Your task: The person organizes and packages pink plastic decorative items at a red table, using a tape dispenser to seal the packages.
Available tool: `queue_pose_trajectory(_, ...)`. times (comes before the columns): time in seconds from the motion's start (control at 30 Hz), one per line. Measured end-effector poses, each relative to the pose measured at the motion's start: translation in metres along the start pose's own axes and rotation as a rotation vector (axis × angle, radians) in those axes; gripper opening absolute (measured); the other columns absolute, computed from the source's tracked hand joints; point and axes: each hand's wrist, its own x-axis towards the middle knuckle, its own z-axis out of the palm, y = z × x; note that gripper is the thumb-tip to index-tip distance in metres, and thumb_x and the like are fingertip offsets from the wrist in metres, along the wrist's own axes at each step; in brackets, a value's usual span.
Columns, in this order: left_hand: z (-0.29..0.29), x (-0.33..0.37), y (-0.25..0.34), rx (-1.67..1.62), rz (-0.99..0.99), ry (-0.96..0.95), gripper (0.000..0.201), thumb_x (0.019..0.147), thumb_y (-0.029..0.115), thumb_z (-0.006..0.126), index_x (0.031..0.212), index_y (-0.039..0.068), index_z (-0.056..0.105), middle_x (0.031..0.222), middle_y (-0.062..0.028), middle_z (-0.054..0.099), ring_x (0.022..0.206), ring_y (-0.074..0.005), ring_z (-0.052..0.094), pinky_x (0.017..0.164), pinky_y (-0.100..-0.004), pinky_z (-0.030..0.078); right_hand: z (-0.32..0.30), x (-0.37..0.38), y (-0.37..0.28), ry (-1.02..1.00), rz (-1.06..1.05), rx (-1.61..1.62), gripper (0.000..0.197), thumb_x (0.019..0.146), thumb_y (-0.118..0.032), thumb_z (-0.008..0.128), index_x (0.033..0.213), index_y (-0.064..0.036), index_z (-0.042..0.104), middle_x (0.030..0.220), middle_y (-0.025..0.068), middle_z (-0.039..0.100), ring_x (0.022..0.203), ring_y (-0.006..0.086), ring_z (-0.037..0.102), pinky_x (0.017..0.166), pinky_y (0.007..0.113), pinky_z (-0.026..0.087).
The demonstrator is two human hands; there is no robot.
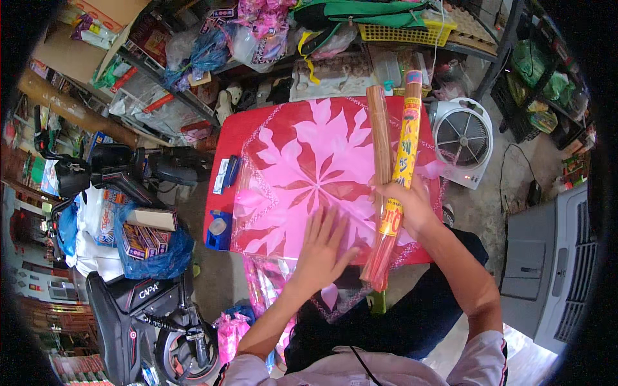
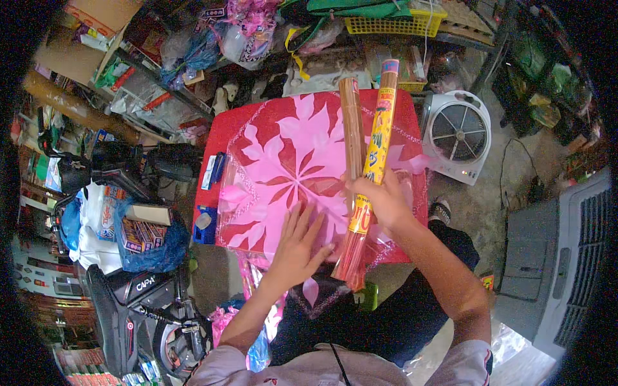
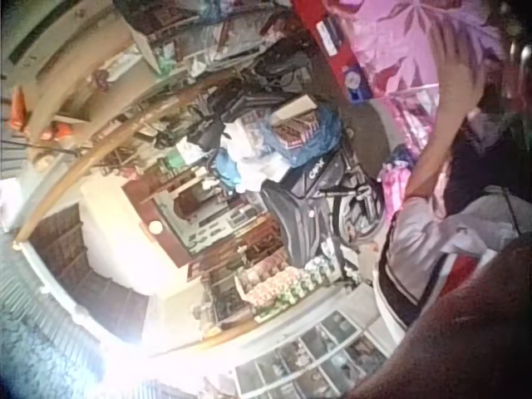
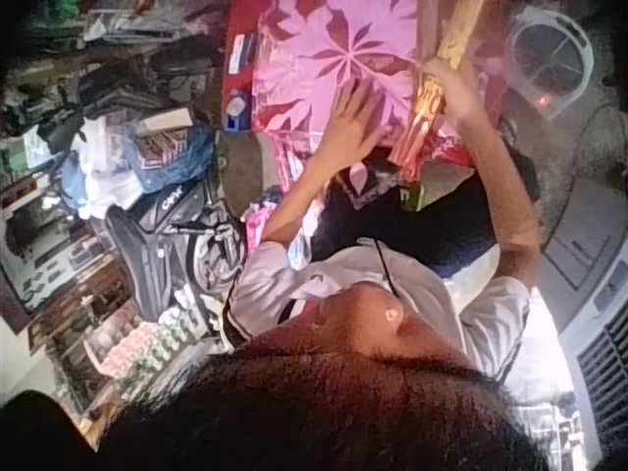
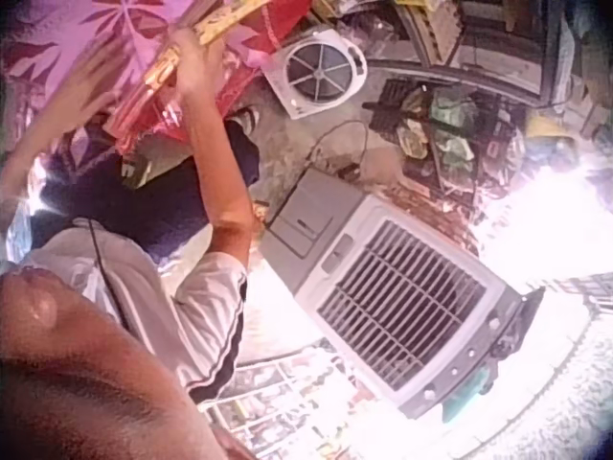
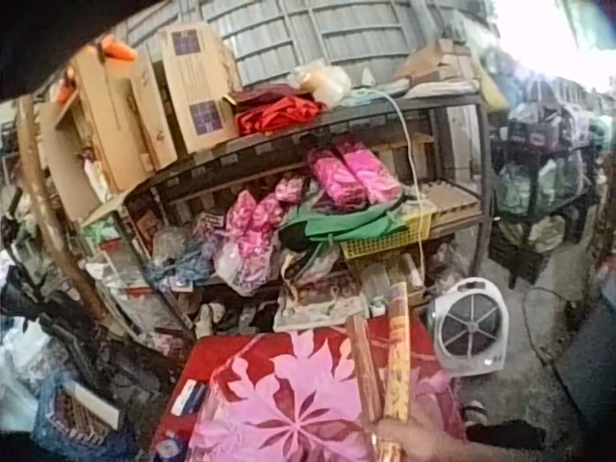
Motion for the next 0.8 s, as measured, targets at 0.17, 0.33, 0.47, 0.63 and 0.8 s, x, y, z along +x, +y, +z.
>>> queue_pose_trajectory(0.17, 0.025, 0.028, -0.003, 0.098, -0.023, 0.106, 0.066, 0.097, 0.036, 0.064, 0.147, -0.003, 0.047, 0.159, -0.0281, 0.032, 0.149, -0.0509, 0.023, 0.123, -0.0582, 0.019, 0.002, 0.001, -0.008, 0.026, -0.028, -0.011, 0.038, 0.085, -0.006, 0.068, 0.121, 0.0008, 0.055, 0.101, 0.0117, 0.067, 0.085, 0.0217, 0.068, 0.074, 0.037, 0.057)
queue_pose_trajectory(0.33, 0.025, 0.055, -0.004, -0.376, -0.099, 0.225, 0.052, 0.096, 0.019, 0.066, 0.140, -0.006, 0.052, 0.153, -0.0272, 0.041, 0.144, -0.0443, 0.038, 0.119, -0.0456, 0.032, -0.001, 0.004, 0.005, 0.018, 0.066, 0.048, 0.036, 0.086, -0.008, 0.067, 0.119, -0.0012, 0.056, 0.098, 0.0089, 0.067, 0.084, 0.0190, 0.068, 0.075, 0.033, 0.055)
queue_pose_trajectory(0.47, 0.007, 0.049, -0.025, -0.139, -0.149, 0.306, 0.046, 0.096, 0.019, 0.065, 0.134, -0.006, 0.056, 0.144, -0.0288, 0.049, 0.134, -0.0446, 0.049, 0.114, -0.0461, 0.039, 0.006, 0.003, 0.014, 0.008, 0.065, 0.009, 0.034, 0.085, -0.008, 0.068, 0.116, -0.0024, 0.055, 0.095, 0.0062, 0.064, 0.085, 0.0175, 0.064, 0.077, 0.033, 0.054)
queue_pose_trajectory(0.63, -0.011, 0.028, -0.078, -0.070, -0.222, 0.295, 0.051, 0.092, 0.020, 0.069, 0.133, -0.006, 0.057, 0.142, -0.0347, 0.049, 0.133, -0.0502, 0.046, 0.114, -0.0525, 0.036, 0.005, 0.004, 0.020, 0.033, 0.061, -0.047, 0.035, 0.083, -0.007, 0.068, 0.115, -0.0022, 0.054, 0.096, 0.0053, 0.060, 0.087, 0.0163, 0.062, 0.080, 0.033, 0.055)
queue_pose_trajectory(0.8, -0.041, 0.012, -0.111, 0.392, -0.420, 0.429, 0.056, 0.096, 0.026, 0.067, 0.142, -0.001, 0.052, 0.154, -0.0325, 0.037, 0.147, -0.0492, 0.029, 0.121, -0.0566, 0.022, 0.002, 0.007, 0.027, 0.022, 0.004, -0.089, 0.041, 0.084, -0.008, 0.069, 0.122, -0.0036, 0.054, 0.099, 0.0055, 0.060, 0.088, 0.0164, 0.062, 0.079, 0.033, 0.053)
